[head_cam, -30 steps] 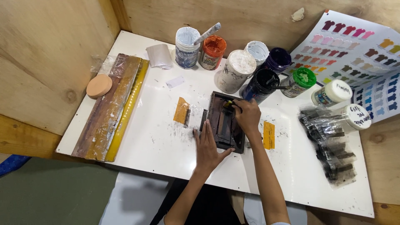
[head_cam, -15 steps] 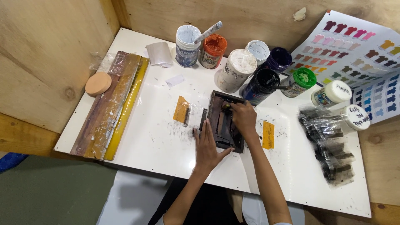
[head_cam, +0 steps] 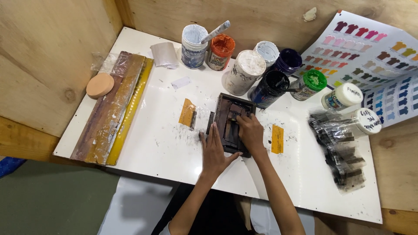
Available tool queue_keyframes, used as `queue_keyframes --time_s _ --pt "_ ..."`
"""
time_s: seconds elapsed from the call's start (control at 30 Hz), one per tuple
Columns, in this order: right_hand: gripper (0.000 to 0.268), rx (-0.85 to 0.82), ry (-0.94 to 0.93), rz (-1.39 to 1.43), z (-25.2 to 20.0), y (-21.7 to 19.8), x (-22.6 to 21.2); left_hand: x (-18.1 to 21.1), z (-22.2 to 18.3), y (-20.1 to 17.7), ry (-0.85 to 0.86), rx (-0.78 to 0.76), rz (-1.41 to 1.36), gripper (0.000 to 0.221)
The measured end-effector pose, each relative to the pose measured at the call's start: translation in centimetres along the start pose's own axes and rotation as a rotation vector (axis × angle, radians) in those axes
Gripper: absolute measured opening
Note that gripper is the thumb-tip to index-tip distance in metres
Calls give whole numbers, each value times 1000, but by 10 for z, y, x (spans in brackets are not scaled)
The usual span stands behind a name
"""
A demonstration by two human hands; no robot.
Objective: Preparing a small screen printing frame by applying ink and spreading it with a squeegee tool.
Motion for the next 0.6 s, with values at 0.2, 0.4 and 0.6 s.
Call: queue_keyframes --time_s 0.2,0.4,0.6 --pt "23 8 -40 -57 -27 11 -6 0 -1 2 -6 -16 25 129" --pt "25 -7 -29 -43 -46 2 -19 -2 -1 5 5 -13 83 129" --pt "28 -69 -46 -51 -59 -11 -34 -6 -2 12 4 -18 80 128"
Point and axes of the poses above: each hand's wrist, its own z-axis towards the middle knuckle, its own y-axis out of the palm, x = y × z, the point moved 8 cm from there along z, towards the middle knuckle, and after that the axes turned 1 degree about -z, right-handed, at the moved point
